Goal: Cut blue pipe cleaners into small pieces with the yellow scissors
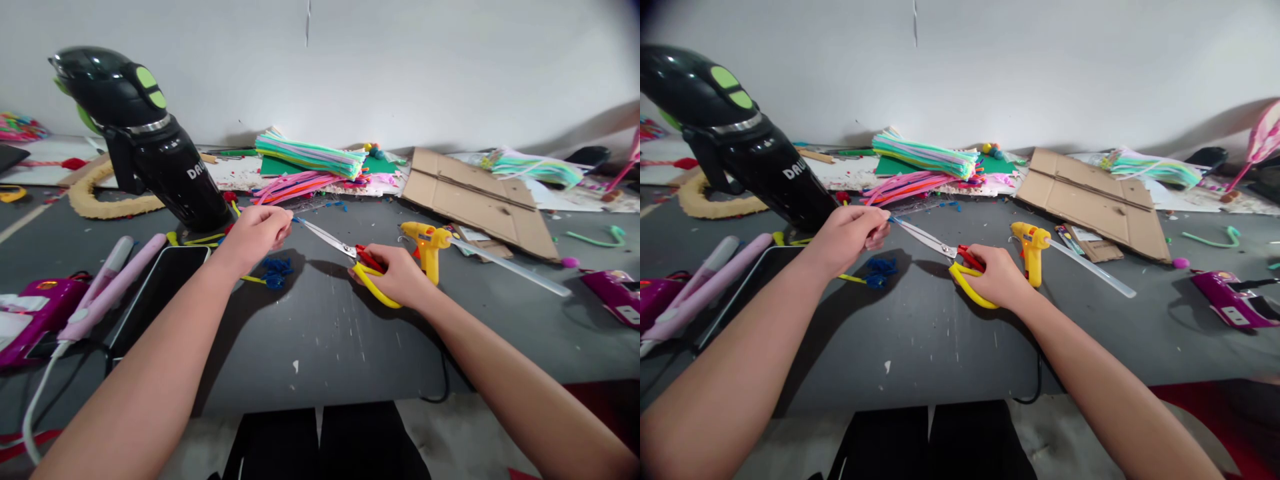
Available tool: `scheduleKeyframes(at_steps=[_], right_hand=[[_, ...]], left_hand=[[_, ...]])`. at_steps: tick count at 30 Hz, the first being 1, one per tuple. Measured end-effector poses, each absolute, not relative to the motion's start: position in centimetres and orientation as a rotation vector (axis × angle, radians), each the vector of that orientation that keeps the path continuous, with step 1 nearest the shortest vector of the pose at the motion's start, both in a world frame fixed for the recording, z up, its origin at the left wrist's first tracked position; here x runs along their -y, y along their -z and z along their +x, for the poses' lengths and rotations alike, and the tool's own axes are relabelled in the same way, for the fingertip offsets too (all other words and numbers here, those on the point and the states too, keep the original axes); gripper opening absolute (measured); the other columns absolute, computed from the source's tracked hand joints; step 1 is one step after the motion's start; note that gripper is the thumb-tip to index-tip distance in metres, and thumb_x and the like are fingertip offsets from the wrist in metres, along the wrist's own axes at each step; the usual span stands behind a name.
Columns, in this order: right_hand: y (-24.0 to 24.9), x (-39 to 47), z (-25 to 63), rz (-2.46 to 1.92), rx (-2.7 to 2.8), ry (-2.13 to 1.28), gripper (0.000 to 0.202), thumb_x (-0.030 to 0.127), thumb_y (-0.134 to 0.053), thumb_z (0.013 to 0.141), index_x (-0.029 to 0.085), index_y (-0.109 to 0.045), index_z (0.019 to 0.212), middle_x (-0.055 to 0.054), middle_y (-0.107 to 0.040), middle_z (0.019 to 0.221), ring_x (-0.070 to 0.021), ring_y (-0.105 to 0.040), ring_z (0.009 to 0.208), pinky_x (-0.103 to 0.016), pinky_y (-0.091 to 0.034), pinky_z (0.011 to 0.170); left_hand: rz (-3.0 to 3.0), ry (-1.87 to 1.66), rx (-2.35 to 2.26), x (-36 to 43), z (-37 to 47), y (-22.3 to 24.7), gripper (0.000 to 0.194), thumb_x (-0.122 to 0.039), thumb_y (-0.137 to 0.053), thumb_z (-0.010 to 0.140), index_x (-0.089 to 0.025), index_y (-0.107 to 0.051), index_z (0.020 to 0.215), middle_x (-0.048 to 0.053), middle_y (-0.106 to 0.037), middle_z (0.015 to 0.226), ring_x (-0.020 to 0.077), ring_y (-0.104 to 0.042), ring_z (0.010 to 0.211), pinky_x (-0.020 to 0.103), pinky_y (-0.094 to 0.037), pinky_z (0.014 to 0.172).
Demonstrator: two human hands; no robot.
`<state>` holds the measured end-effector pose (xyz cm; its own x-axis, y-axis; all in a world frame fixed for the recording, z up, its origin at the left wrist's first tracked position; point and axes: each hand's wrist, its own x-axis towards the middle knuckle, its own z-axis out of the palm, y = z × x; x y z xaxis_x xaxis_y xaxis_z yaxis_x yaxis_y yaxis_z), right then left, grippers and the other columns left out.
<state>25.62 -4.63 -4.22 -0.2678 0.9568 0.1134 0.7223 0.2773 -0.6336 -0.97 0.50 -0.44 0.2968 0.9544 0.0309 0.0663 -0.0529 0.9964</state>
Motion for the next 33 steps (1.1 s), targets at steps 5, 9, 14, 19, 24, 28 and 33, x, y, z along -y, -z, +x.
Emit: scheduleKeyframes(at_steps=[5, 9, 14, 19, 24, 28, 33], right_hand=[[4.09, 4.70, 25.50, -1.508, 2.086, -0.620, 0.032, 0.037, -0.065, 0.078, 0.021, -0.040, 0.066, 0.005, -0.042, 0.061, -0.0104, -0.033, 0.060, -0.026, -0.026, 0.055], [3.93, 4.70, 25.39, -1.514, 2.104, -0.601, 0.032, 0.034, -0.065, 0.077, 0.020, -0.039, 0.065, 0.006, -0.041, 0.060, -0.0099, -0.031, 0.059, -0.026, -0.025, 0.055], [3.67, 4.60, 25.35, -1.536, 2.111, -0.613, 0.031, 0.032, -0.065, 0.076, 0.020, -0.038, 0.065, 0.006, -0.040, 0.059, -0.0099, -0.030, 0.059, -0.026, -0.024, 0.055], [3.58, 4.61, 25.34, -1.560, 2.117, -0.616, 0.031, 0.031, -0.064, 0.075, 0.020, -0.037, 0.064, 0.006, -0.039, 0.059, -0.0100, -0.030, 0.059, -0.026, -0.023, 0.055], [3.58, 4.55, 25.37, -1.581, 2.120, -0.618, 0.030, 0.030, -0.063, 0.076, 0.021, -0.037, 0.064, 0.006, -0.038, 0.058, -0.0102, -0.029, 0.059, -0.026, -0.023, 0.055], [3.80, 4.45, 25.46, -1.592, 2.110, -0.610, 0.033, 0.032, -0.063, 0.076, 0.020, -0.035, 0.064, 0.006, -0.037, 0.058, -0.0101, -0.028, 0.059, -0.026, -0.023, 0.054], [4.08, 4.47, 25.56, -1.592, 2.074, -0.603, 0.034, 0.036, -0.063, 0.078, 0.021, -0.036, 0.064, 0.005, -0.036, 0.058, -0.0103, -0.029, 0.059, -0.026, -0.023, 0.054]], left_hand=[[1.420, -0.966, -1.038, -0.43, -0.87, 0.55, 0.036, -0.024, -0.052, 0.087, -0.018, -0.040, 0.054, -0.004, -0.032, 0.050, 0.0061, -0.031, 0.044, 0.025, -0.021, 0.046], [1.409, -0.963, -1.029, -0.51, -0.82, 0.66, 0.037, -0.024, -0.052, 0.088, -0.018, -0.040, 0.054, -0.004, -0.032, 0.049, 0.0061, -0.031, 0.044, 0.025, -0.021, 0.046], [1.411, -0.962, -1.010, -0.63, -0.84, 0.77, 0.036, -0.024, -0.051, 0.088, -0.018, -0.041, 0.054, -0.004, -0.032, 0.049, 0.0063, -0.031, 0.043, 0.025, -0.022, 0.046], [1.395, -0.945, -1.001, -0.57, -0.80, 0.71, 0.035, -0.023, -0.052, 0.087, -0.018, -0.042, 0.054, -0.004, -0.033, 0.049, 0.0066, -0.032, 0.044, 0.025, -0.022, 0.046], [1.380, -0.942, -0.995, -0.58, -0.79, 0.69, 0.034, -0.023, -0.052, 0.086, -0.018, -0.042, 0.054, -0.003, -0.034, 0.051, 0.0067, -0.032, 0.045, 0.024, -0.023, 0.046], [1.380, -0.940, -0.995, -0.55, -0.84, 0.60, 0.033, -0.022, -0.052, 0.085, -0.018, -0.041, 0.055, -0.003, -0.034, 0.052, 0.0068, -0.033, 0.045, 0.024, -0.024, 0.046], [1.339, -0.944, -1.001, -0.41, -0.82, 0.34, 0.033, -0.023, -0.054, 0.084, -0.018, -0.040, 0.055, -0.003, -0.036, 0.054, 0.0064, -0.033, 0.046, 0.023, -0.024, 0.045]])
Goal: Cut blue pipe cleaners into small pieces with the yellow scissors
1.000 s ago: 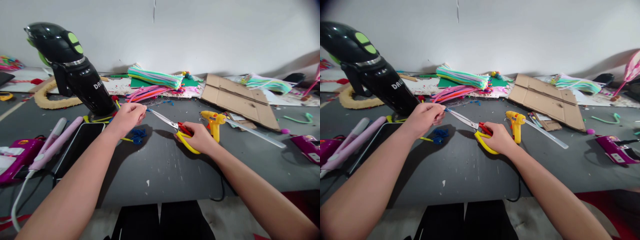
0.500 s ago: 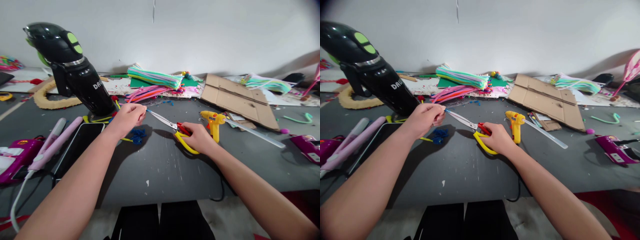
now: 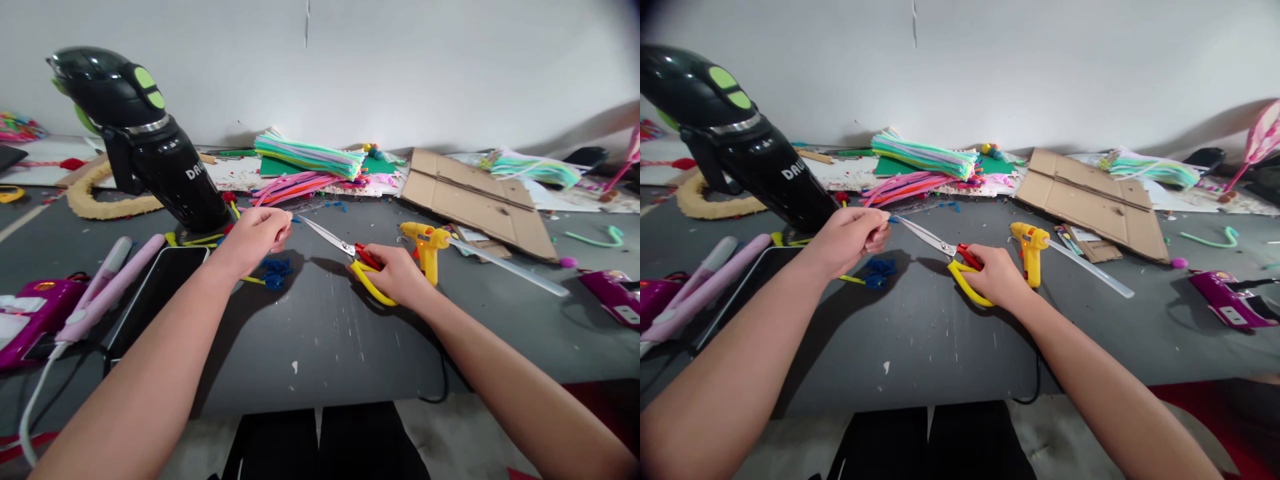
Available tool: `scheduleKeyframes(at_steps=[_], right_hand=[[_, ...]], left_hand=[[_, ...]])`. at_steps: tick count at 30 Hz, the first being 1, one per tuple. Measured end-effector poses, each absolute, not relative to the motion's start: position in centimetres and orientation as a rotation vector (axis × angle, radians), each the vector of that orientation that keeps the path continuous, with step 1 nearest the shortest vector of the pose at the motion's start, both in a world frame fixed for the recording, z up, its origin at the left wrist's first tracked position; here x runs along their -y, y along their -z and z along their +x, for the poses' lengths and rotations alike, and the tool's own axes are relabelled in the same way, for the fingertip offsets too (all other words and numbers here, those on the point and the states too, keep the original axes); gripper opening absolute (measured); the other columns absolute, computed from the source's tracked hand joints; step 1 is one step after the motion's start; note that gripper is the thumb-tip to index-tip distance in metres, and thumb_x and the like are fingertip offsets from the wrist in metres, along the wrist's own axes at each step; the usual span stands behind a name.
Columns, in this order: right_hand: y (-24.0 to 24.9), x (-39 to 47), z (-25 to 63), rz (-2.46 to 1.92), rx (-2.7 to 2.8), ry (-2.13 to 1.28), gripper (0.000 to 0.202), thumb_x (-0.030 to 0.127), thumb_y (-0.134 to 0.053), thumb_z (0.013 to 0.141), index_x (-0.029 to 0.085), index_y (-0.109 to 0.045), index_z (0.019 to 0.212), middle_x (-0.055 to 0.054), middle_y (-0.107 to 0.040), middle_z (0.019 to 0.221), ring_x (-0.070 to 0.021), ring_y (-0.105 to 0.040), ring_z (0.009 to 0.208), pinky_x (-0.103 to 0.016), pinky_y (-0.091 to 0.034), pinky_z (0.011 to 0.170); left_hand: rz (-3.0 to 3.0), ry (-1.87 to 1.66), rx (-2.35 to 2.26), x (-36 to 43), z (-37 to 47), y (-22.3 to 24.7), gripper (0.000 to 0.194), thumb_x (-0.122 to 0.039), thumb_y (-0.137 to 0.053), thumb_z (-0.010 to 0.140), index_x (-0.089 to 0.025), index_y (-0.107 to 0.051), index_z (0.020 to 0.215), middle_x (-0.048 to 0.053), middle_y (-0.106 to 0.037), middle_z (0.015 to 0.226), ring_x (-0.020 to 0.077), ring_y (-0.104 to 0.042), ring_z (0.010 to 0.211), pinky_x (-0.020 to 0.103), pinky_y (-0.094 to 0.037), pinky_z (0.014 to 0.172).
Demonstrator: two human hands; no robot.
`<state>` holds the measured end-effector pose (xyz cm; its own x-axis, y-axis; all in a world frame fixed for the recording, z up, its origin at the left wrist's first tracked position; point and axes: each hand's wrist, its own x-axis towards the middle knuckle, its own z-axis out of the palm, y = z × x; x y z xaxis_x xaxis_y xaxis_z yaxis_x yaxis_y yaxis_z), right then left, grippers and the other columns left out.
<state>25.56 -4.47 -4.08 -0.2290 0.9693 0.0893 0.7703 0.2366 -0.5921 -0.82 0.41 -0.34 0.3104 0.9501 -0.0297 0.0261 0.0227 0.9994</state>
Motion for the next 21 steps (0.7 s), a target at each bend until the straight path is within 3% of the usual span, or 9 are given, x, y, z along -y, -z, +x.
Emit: scheduleKeyframes(at_steps=[13, 21], right_hand=[[3.80, 4.75, 25.24, -1.568, 2.130, -0.474, 0.027, 0.041, -0.063, 0.076, 0.021, -0.046, 0.071, 0.004, -0.048, 0.061, -0.0107, -0.034, 0.058, -0.026, -0.027, 0.056], [3.91, 4.70, 25.13, -1.633, 2.097, -0.414, 0.018, 0.036, -0.062, 0.072, 0.020, -0.055, 0.076, 0.001, -0.055, 0.064, -0.0118, -0.040, 0.058, -0.026, -0.030, 0.057]], left_hand=[[1.207, -0.951, -1.096, -0.42, -0.58, 0.04, 0.032, -0.020, -0.055, 0.080, -0.018, -0.038, 0.053, -0.004, -0.033, 0.051, 0.0047, -0.030, 0.042, 0.022, -0.021, 0.042], [1.135, -0.943, -1.101, -0.50, -0.49, 0.06, 0.033, -0.020, -0.058, 0.078, -0.018, -0.036, 0.054, -0.004, -0.033, 0.053, 0.0043, -0.030, 0.042, 0.021, -0.020, 0.040]])
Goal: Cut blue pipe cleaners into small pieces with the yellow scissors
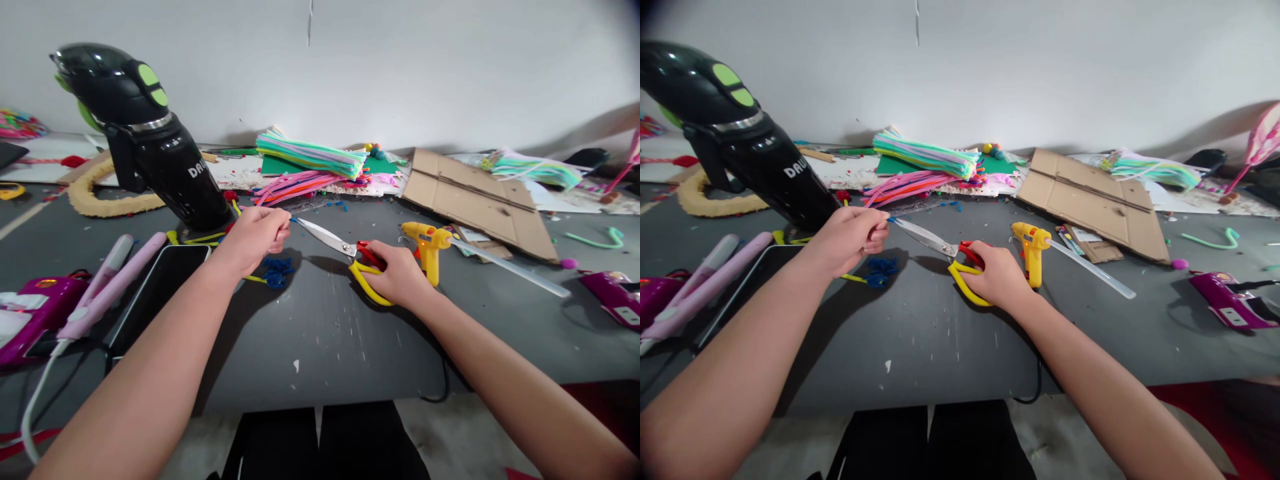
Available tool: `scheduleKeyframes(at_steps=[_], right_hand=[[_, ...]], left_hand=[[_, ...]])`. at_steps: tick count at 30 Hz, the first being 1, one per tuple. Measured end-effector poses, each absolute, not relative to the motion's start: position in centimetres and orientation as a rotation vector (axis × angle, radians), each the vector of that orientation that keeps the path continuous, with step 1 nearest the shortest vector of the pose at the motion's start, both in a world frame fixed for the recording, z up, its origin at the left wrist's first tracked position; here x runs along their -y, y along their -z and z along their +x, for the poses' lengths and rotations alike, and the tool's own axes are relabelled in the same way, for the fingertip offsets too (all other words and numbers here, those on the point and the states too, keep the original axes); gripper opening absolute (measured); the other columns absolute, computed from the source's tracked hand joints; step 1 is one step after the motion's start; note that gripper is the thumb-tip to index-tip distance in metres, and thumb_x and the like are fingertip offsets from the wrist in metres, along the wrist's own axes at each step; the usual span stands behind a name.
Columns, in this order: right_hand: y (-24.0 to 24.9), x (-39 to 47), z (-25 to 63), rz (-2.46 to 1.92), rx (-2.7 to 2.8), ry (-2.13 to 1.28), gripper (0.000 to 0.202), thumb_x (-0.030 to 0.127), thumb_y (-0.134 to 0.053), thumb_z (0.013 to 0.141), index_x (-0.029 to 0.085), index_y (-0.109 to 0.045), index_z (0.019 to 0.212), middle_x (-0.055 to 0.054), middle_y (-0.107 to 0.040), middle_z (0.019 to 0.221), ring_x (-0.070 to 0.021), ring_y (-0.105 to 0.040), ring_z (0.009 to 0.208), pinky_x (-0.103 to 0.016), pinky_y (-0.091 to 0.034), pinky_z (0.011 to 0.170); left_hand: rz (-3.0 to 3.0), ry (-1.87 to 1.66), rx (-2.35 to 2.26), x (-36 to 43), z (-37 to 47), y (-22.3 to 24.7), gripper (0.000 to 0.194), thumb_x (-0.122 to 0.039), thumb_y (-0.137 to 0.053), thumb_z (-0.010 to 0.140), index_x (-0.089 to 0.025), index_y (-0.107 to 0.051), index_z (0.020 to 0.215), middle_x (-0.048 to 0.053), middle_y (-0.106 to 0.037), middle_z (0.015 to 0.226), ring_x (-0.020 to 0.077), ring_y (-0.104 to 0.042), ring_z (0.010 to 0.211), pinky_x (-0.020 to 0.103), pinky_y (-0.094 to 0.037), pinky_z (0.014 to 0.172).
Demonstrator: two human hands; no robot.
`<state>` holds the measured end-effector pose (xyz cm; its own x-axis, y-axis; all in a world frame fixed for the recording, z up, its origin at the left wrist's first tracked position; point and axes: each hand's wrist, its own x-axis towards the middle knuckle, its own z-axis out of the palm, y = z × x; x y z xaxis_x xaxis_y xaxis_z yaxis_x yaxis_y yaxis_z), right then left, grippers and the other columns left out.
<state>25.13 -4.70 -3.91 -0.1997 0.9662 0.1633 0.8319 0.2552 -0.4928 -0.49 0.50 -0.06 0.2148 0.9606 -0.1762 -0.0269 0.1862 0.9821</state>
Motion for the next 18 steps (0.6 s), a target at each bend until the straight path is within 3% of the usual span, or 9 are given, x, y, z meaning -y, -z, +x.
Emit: scheduleKeyframes(at_steps=[18], right_hand=[[4.26, 4.55, 25.10, -1.643, 2.119, -0.346, 0.018, 0.033, -0.064, 0.073, 0.020, -0.060, 0.086, -0.001, -0.061, 0.068, -0.0143, -0.048, 0.060, -0.027, -0.031, 0.058]], left_hand=[[1.092, -0.940, -1.140, -0.68, -0.48, 0.26, 0.031, -0.019, -0.057, 0.077, -0.019, -0.036, 0.054, -0.004, -0.032, 0.052, 0.0043, -0.027, 0.042, 0.021, -0.018, 0.040]])
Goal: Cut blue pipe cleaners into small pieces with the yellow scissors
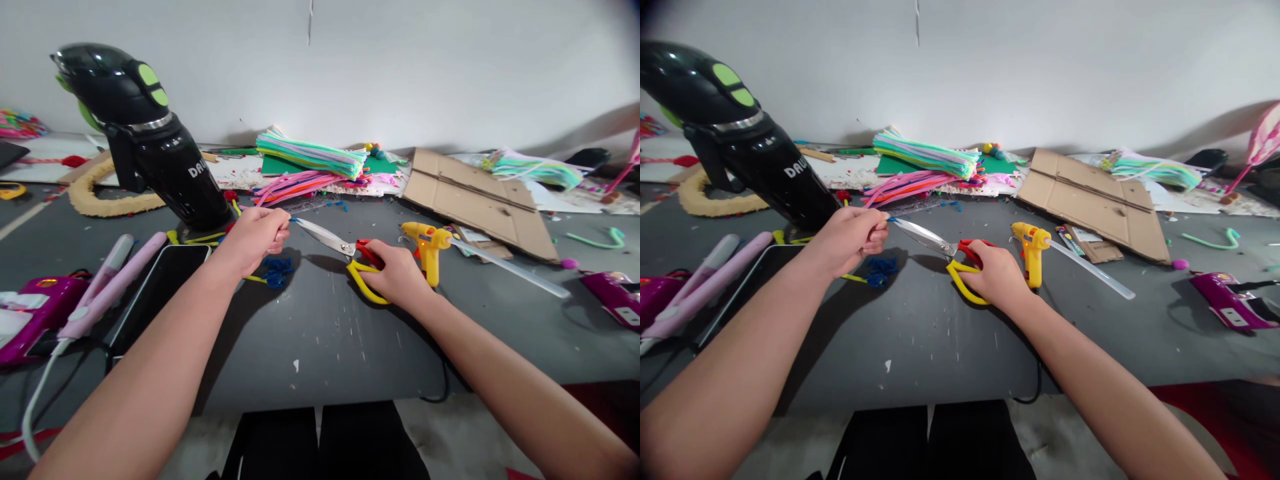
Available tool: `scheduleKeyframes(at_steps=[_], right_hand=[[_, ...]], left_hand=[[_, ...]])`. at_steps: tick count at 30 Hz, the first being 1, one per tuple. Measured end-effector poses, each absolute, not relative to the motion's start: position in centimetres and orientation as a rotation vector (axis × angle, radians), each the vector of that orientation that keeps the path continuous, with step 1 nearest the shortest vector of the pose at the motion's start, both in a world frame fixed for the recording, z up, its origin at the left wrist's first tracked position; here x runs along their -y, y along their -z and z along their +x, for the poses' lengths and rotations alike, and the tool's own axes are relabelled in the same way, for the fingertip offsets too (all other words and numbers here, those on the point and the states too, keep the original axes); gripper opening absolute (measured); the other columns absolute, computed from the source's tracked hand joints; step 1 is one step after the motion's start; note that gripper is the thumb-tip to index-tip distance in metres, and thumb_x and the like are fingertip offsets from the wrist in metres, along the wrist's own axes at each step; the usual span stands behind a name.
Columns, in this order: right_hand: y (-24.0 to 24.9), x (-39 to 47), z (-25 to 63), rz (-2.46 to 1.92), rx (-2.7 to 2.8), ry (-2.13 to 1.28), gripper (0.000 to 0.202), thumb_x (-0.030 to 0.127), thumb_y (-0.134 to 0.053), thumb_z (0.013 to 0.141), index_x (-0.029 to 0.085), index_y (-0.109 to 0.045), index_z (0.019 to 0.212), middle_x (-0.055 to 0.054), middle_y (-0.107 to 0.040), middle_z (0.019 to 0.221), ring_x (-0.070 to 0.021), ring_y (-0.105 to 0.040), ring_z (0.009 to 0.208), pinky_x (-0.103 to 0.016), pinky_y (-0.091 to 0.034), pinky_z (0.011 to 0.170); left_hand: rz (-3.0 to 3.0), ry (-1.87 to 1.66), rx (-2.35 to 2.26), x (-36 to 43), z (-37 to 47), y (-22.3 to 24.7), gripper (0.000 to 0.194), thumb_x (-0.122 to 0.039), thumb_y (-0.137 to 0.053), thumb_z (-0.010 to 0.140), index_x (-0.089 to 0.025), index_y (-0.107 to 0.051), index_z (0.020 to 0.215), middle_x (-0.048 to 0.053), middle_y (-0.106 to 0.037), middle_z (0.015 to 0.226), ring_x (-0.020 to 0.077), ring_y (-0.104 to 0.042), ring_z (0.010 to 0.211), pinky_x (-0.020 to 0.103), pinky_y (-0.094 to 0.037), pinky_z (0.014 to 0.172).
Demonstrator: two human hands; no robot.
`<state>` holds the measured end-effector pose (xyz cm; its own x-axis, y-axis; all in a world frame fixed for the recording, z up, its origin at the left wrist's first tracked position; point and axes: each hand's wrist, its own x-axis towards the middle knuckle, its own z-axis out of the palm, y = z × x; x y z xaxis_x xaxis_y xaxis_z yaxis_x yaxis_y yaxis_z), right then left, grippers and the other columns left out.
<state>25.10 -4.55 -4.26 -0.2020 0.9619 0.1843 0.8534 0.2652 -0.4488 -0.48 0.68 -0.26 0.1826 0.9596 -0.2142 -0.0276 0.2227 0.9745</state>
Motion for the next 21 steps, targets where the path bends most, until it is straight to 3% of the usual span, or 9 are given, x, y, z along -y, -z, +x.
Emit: scheduleKeyframes(at_steps=[21], right_hand=[[4.41, 4.51, 25.24, -1.629, 2.143, -0.341, 0.020, 0.036, -0.065, 0.075, 0.021, -0.060, 0.086, -0.001, -0.062, 0.070, -0.0158, -0.051, 0.061, -0.028, -0.033, 0.057]], left_hand=[[1.027, -0.916, -1.089, -0.69, -0.52, 0.20, 0.031, -0.020, -0.060, 0.077, -0.018, -0.039, 0.055, -0.004, -0.033, 0.051, 0.0039, -0.027, 0.042, 0.020, -0.019, 0.039]])
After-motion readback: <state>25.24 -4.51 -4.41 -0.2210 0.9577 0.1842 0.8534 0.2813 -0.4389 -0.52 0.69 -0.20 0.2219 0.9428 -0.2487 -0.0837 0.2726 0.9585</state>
